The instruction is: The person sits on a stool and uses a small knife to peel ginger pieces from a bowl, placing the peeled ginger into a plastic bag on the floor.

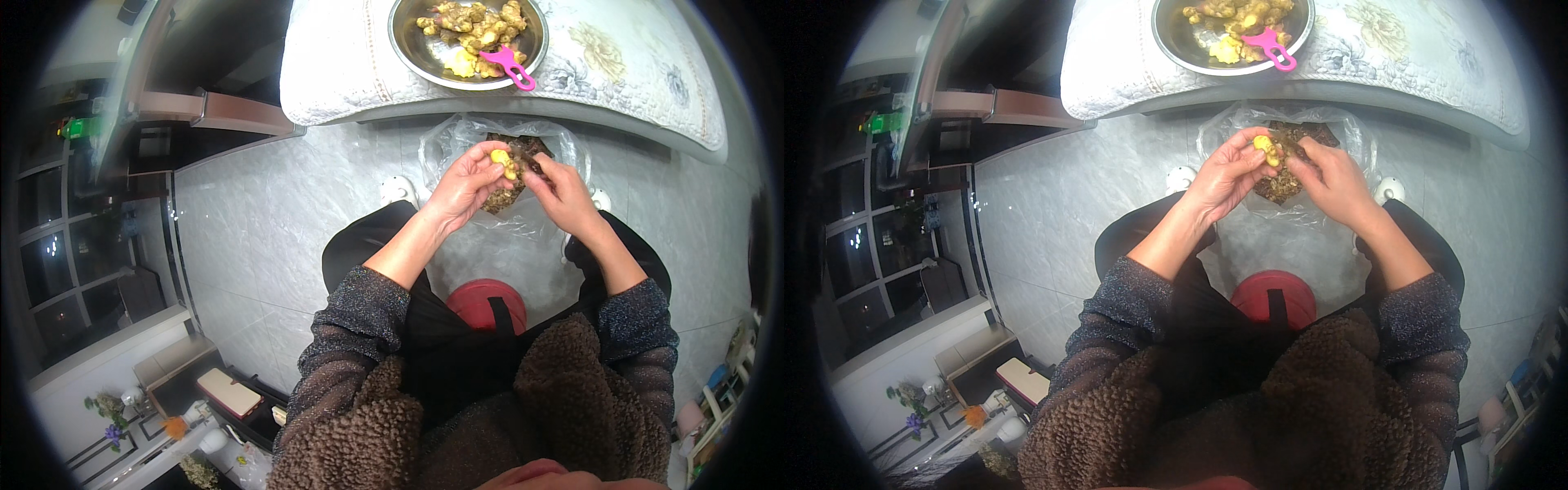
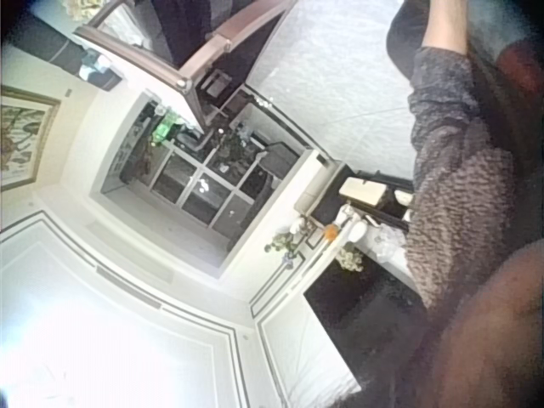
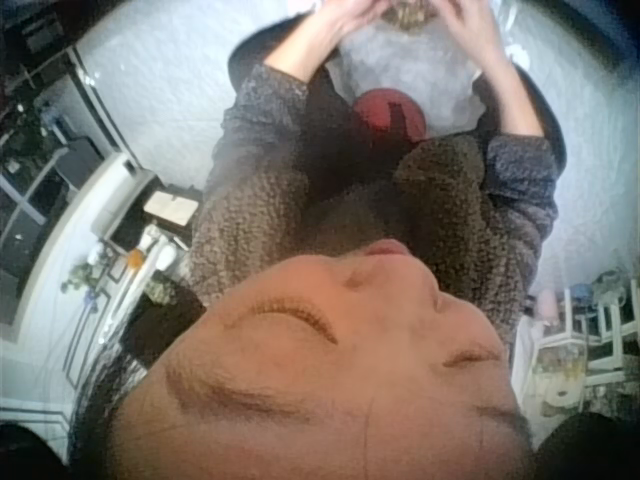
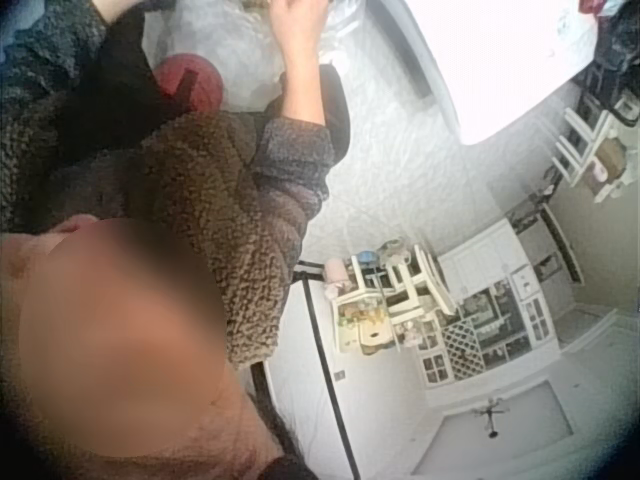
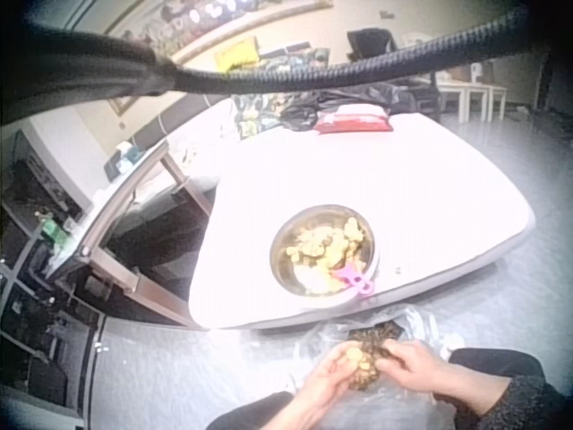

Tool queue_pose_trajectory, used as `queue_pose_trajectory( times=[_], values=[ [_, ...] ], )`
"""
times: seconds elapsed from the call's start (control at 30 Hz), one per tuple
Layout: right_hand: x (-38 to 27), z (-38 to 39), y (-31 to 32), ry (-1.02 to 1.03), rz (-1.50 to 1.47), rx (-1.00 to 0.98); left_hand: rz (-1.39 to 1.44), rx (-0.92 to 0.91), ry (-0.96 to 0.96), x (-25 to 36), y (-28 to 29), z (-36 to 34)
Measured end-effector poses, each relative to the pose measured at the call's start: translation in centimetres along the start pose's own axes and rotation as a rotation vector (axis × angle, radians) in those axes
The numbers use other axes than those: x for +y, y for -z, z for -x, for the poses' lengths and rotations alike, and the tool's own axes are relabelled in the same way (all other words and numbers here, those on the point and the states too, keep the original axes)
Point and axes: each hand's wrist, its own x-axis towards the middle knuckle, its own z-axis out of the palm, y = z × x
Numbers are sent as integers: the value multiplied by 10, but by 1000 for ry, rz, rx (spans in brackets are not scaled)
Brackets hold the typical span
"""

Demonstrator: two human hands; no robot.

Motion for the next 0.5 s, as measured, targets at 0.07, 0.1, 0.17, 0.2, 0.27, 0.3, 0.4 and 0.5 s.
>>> queue_pose_trajectory(
  times=[0.07, 0.1, 0.17, 0.2, 0.27, 0.3, 0.4, 0.5],
  values=[
    [3, -3, 2, 21, 33, 3, -1, 4, 5, 0, 0, 0],
    [4, -3, 2, 3, 52, 3, -3, 4, 8, 0, 0, 0],
    [3, -3, 2, 47, 68, 19, 1, 2, 13, -1, 1, 0],
    [1, -3, 2, 53, 81, 24, 6, 1, 15, -1, 0, 0],
    [-4, 0, 2, -3, 48, -12, 5, 0, 23, -1, 0, 0],
    [-7, 1, 3, -31, 32, -30, -4, -1, 30, -1, -1, 0],
    [-12, 1, 3, 15, 136, -50, 13, 7, 50, -3, -3, 1],
    [-11, -1, -2, 54, 144, -5, 76, -17, 74, -6, -3, 1]
  ],
)
